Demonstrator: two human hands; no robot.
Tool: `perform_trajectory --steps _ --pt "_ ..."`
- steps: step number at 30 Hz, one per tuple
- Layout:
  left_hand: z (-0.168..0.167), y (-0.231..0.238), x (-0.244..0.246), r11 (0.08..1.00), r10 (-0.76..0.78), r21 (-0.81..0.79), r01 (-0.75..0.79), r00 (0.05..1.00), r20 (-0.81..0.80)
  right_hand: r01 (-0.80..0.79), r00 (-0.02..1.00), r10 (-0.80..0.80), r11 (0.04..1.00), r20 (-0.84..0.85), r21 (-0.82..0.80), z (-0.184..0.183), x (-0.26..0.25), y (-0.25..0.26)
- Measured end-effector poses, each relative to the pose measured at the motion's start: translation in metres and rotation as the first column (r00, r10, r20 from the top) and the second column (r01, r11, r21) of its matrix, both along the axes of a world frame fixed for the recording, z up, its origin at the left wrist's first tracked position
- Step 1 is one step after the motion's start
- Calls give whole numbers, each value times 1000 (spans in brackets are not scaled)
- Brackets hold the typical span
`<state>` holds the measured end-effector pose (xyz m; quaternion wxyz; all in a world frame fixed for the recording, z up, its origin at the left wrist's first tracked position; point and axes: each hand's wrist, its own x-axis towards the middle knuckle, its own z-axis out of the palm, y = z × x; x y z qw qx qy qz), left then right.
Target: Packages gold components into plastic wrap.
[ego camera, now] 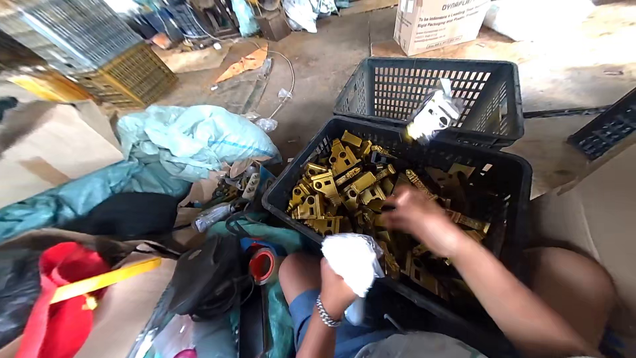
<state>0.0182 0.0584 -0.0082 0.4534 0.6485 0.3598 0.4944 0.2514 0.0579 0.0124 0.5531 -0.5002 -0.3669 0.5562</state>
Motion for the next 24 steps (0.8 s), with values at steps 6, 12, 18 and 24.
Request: perform_trajectory --steps 6,12,18,24 --pt "14 -3 15 928 -225 -257 271 955 192 -381 924 381 924 -1 24 -7 -27 -34" --pt "1 2 12 880 -404 -209 427 903 144 -404 915 403 914 -22 -34 -7 -13 -43" --pt "4 17 21 954 22 -300 17 992 126 -280 960 279 954 -24 -108 -4 -35 -42" --pt "-4 9 11 953 -177 -232 197 979 104 -244 969 243 969 -37 -34 -6 -26 -42"
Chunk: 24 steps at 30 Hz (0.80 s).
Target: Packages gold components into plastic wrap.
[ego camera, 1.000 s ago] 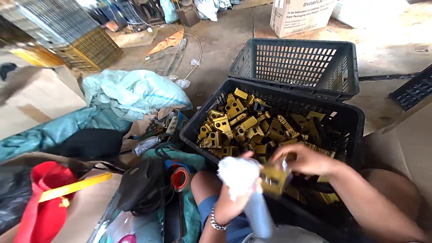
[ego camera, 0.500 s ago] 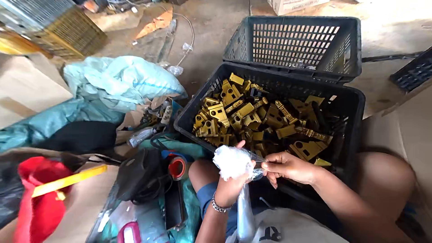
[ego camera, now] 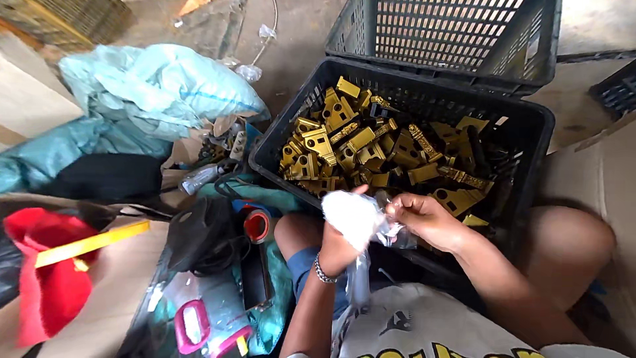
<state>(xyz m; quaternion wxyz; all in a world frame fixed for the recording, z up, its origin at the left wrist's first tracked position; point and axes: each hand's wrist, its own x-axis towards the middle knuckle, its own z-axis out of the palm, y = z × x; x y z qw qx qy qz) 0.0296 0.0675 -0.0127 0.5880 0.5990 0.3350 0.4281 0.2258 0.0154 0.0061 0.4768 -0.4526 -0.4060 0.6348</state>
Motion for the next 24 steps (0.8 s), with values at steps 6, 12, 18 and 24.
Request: perform_trajectory --steps 6,12,18,24 --pt "7 26 -21 812 495 524 -257 779 -385 81 997 -81 990 7 -118 -8 1 -5" --pt "14 -2 -8 971 -229 -77 226 973 -34 -96 971 21 948 238 304 -16 -22 -5" --pt "9 -1 -36 915 161 403 -15 929 -333 -148 915 97 984 391 102 -5 29 33" --pt "-5 18 -42 865 395 391 -315 908 -142 21 344 109 992 933 -124 -69 44 80"
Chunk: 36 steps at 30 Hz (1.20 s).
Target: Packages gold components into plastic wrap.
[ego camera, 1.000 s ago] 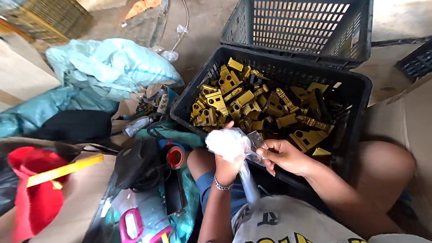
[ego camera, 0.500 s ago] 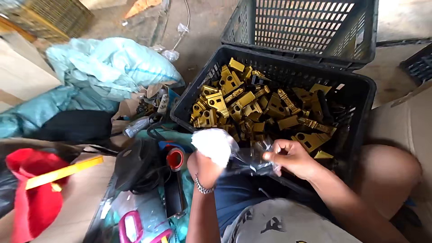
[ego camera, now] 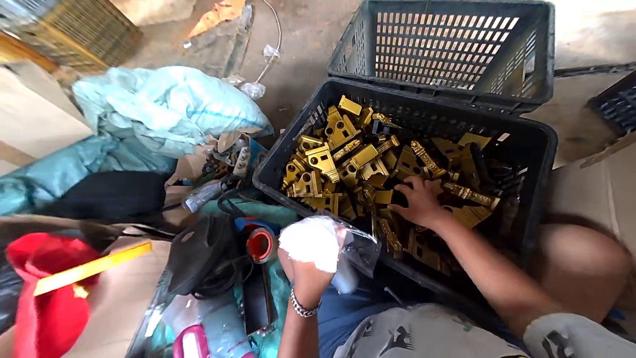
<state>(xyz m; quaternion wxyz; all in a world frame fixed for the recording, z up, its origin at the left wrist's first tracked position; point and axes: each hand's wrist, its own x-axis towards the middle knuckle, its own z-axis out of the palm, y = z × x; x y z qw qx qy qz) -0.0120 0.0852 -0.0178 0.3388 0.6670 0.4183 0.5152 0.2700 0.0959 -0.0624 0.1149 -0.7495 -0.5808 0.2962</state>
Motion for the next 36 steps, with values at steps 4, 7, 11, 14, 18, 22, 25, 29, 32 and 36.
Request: perform_trajectory --steps 4,7,11,14,18,22,25,29,32,36 --pt "5 -3 15 999 29 31 -31 997 71 25 998 -14 975 -53 220 -8 -6 -13" --pt "11 3 15 995 96 15 -97 993 67 211 916 -47 901 -399 380 16 9 -50" --pt "10 7 24 996 88 -22 -87 989 115 470 623 -40 817 -781 333 42 16 -70" --pt "13 2 31 999 52 -2 -52 993 110 142 853 -71 985 -516 99 24 14 -47" --pt "10 -5 18 993 69 96 -71 997 22 -265 884 169 950 -436 -167 -1 4 -31" --pt "13 -8 -3 975 221 38 -218 965 -141 -35 928 37 999 -369 13 3 12 -65" --pt "10 -7 -2 976 217 27 -215 962 -167 -39 990 40 999 -137 14 2 11 -88" --pt "12 -5 27 997 40 71 -43 999 36 -109 993 111 992 -29 65 -4 1 -87" --pt "23 -2 42 993 26 111 -31 999 43 -180 983 182 979 13 -96 1 -4 -80" --pt "30 0 44 991 51 123 -48 998 -22 150 902 -55 970 -427 192 8 1 -83"
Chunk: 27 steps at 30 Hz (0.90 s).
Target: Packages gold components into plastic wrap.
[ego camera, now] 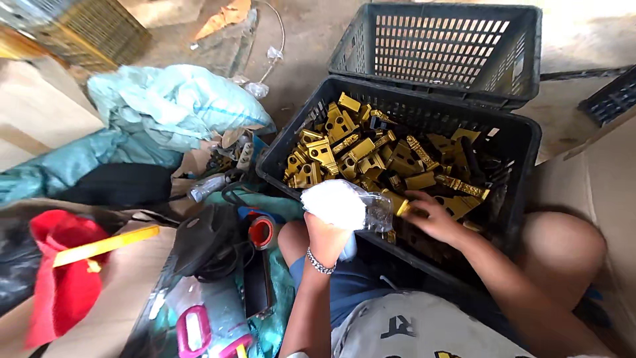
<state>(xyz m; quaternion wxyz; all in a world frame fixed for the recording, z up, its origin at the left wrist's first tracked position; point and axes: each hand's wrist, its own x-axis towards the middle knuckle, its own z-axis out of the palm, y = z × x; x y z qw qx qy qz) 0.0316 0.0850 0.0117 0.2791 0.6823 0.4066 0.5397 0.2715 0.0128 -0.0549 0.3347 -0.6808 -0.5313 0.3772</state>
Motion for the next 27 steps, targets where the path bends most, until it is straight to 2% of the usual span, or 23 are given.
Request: perform_trajectory --steps 2,3,5,7,8,9,10,11,12,13,14,15,17,19,20,22,24,25,27 --pt "-1 -1 -2 1000 6 12 -5 999 -42 244 904 -187 964 -384 107 29 6 -2" --pt "0 -2 -2 1000 4 6 -4 998 -68 281 848 -173 948 -501 149 44 10 -3" --pt "1 -6 2 1000 -12 -2 12 996 -86 166 761 16 962 -649 219 70 12 -6" --pt "-7 -10 13 998 -61 -5 61 998 6 -61 701 143 988 -698 141 88 -1 -7" --pt "-10 -13 20 995 -85 -38 88 994 74 -134 734 146 989 -664 69 91 -10 -5" --pt "-9 -18 27 986 -105 -112 124 982 156 -125 815 134 991 -563 55 88 -21 -3" --pt "-6 -22 32 965 -108 -207 162 962 250 -63 922 112 988 -371 139 79 -30 1" --pt "-2 -23 36 937 -88 -292 189 941 327 -34 992 65 962 -105 272 66 -38 5" --pt "3 -23 40 904 -58 -368 216 917 394 -82 991 38 930 127 358 55 -44 9" --pt "6 -22 42 878 -40 -415 238 901 431 -185 956 84 918 283 352 48 -49 8" --pt "7 -24 41 868 -57 -430 249 910 411 -273 917 159 918 366 287 44 -54 6" --pt "5 -27 37 879 -111 -406 250 936 335 -309 900 221 931 376 193 45 -57 4" --pt "-5 -29 30 926 -234 -274 258 965 119 -264 936 245 964 254 41 49 -54 13" --pt "-16 -29 25 943 -298 -174 282 952 -74 -210 977 210 977 26 -23 53 -48 24" --pt "-20 -28 24 951 -291 -144 273 949 -118 -218 971 214 976 -107 -28 56 -46 27" --pt "-22 -23 20 979 -180 -117 169 980 -90 -238 900 211 971 -381 -25 67 -41 26" --pt "-20 -20 18 998 -10 -66 9 1000 -27 -140 844 159 987 -512 75 73 -40 20" --pt "-17 -23 18 999 1 -53 -2 1000 -5 -62 848 124 989 -515 136 72 -41 20" --pt "-9 -42 18 974 -188 -112 196 979 85 5 898 101 971 -427 239 67 -43 23"
